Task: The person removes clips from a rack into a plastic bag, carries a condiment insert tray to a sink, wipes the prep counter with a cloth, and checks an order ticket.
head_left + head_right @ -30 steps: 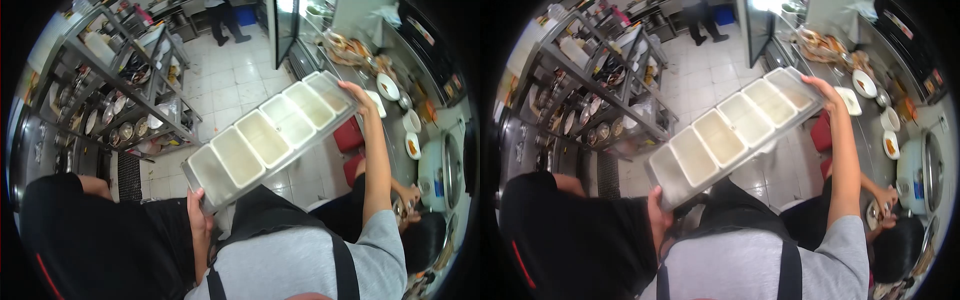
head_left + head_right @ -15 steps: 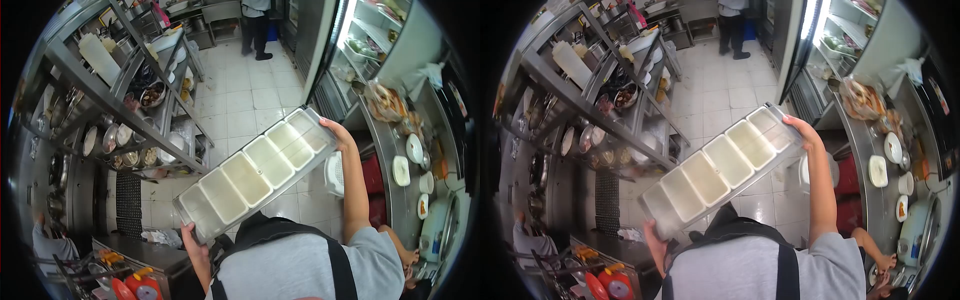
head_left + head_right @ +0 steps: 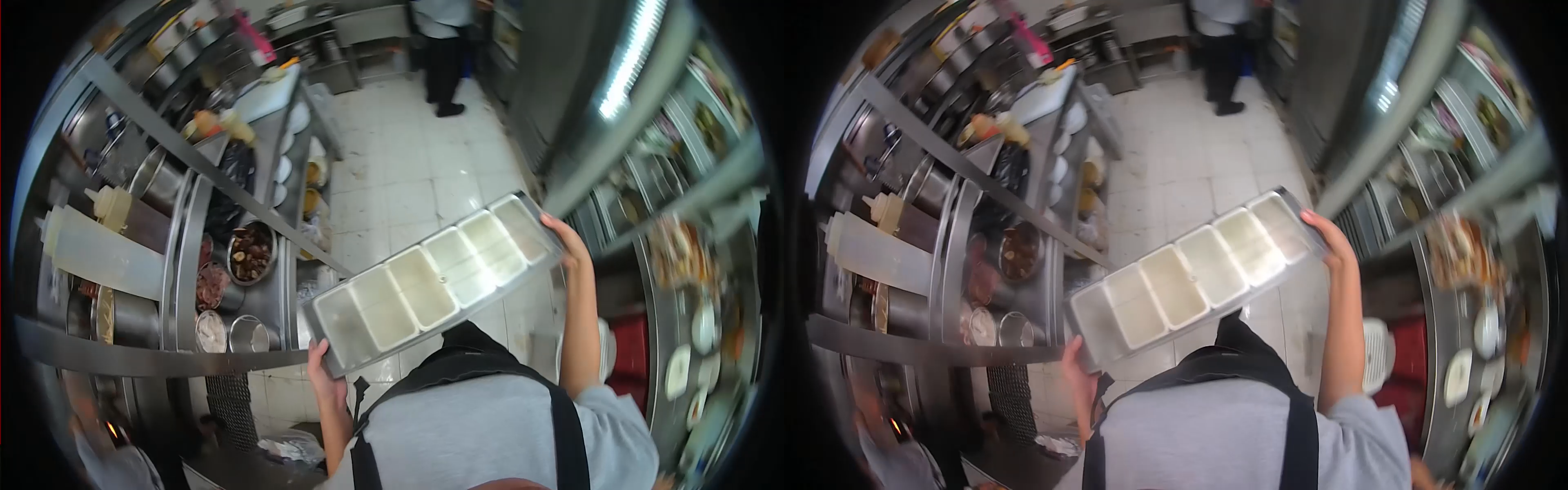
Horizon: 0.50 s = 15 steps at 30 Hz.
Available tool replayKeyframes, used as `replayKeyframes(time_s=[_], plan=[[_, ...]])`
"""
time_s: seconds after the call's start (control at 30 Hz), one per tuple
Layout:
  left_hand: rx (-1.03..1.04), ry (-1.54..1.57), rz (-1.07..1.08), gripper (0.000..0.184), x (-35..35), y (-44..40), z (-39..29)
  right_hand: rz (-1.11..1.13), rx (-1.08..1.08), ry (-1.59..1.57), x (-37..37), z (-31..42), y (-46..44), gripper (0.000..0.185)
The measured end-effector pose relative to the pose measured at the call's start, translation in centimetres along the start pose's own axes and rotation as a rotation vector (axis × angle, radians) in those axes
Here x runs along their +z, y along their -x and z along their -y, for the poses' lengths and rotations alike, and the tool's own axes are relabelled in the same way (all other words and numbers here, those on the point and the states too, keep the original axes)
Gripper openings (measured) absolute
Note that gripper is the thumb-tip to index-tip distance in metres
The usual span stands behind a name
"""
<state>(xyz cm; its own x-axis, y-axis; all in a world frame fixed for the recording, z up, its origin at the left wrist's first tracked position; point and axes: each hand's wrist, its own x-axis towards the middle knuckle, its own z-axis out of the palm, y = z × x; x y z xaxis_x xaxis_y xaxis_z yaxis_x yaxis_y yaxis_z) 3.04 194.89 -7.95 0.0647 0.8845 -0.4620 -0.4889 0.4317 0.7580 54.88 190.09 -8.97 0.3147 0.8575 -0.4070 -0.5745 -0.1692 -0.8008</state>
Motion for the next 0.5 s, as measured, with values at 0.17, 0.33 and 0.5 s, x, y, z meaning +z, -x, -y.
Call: replayKeyframes(time_s=[0.17, 0.33, 0.5], plan=[[0.034, 0.133, -0.008, 0.023, 10.5, -7.7, -1.0, 0.05, -0.027, 0.022, -1.6, 6.1, -9.6, 0.051], [0.13, 0.095, -0.089, 0.026, 17.2, -17.4, -4.0, 0.072, 0.006, 0.045, 0.0, 10.5, -20.5, 0.055], [0.165, 0.079, -0.055, 0.034, 22.0, -28.3, -7.3, 0.034, -0.004, 0.067, 2.8, 13.9, -33.1, 0.057]])
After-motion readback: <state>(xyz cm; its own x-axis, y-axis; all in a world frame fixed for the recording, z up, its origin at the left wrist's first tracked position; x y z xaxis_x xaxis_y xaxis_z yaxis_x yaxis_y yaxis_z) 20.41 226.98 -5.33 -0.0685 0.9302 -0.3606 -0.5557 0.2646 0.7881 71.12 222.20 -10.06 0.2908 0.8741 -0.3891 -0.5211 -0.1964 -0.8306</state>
